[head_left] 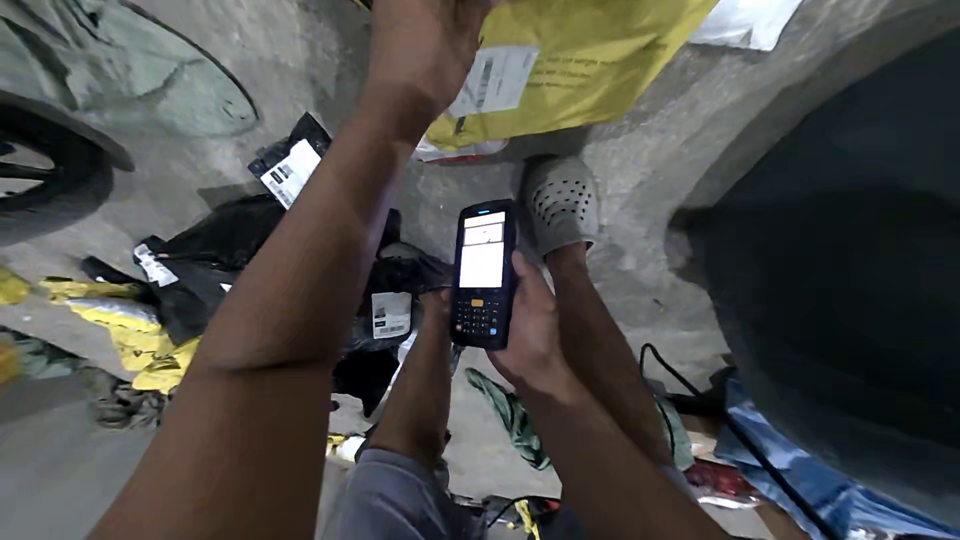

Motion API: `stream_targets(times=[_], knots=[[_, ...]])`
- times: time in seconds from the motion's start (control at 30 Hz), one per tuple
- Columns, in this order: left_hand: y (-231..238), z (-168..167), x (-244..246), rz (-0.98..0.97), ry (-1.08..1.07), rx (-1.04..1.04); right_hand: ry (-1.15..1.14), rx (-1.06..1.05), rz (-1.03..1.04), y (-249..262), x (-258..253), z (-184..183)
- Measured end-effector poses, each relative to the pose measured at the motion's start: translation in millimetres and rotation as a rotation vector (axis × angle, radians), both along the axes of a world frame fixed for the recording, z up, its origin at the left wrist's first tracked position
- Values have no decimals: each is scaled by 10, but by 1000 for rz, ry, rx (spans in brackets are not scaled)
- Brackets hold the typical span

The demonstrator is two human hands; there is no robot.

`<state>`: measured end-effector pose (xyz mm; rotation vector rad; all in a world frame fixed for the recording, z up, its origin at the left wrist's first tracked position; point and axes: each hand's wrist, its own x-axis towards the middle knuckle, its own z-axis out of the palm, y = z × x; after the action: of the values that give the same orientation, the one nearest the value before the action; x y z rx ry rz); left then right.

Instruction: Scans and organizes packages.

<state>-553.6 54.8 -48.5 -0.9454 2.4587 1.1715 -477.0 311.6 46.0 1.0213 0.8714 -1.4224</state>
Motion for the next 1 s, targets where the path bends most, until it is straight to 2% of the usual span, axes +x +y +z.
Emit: stream_targets(times=[0.07,0.13,0.2,0.27,0.33,0.37,0.43,0.5,0.57,0.63,0.7,0.8,0.87,0.93,1.0], knots=[[99,243,274,-157,79,-6,81,157,-48,-20,-74,-22],[328,587,810,-190,116,-16,174,340,-113,6,-195,-98],[543,1070,1434,-76,-47,-21,218,452,-180,91,-300,-201],[594,1385,2362,122,-125,-56,217,455,-180,134,-324,-239],[629,1638,3226,311,-333,-83,133,368,-113,86,-307,-211],[644,1728,3535,362,-526,-98,56,307,-86,43,-293,-172],[591,1747,3852,408,-943,-83,-142,189,-62,-50,-252,-87],[473,1530,3943,441,-1072,-78,-306,71,-48,-112,-177,-65],[380,1157,3736,484,-966,-129,-397,26,-36,-180,-99,-72],[352,611,3301,504,-760,-117,-409,15,-34,-218,-59,-94],[330,-5,2723,561,-591,92,-400,-3,-45,-239,-53,-111],[291,-823,1849,880,-461,549,-368,-52,-69,-246,-68,-150],[245,-1093,1447,992,-527,750,-340,-116,-66,-219,-51,-182],[184,-1349,1278,1052,-584,807,-324,-146,-81,-220,-58,-208],[176,-1434,1331,1088,-535,801,-353,-160,-130,-234,-72,-194]])
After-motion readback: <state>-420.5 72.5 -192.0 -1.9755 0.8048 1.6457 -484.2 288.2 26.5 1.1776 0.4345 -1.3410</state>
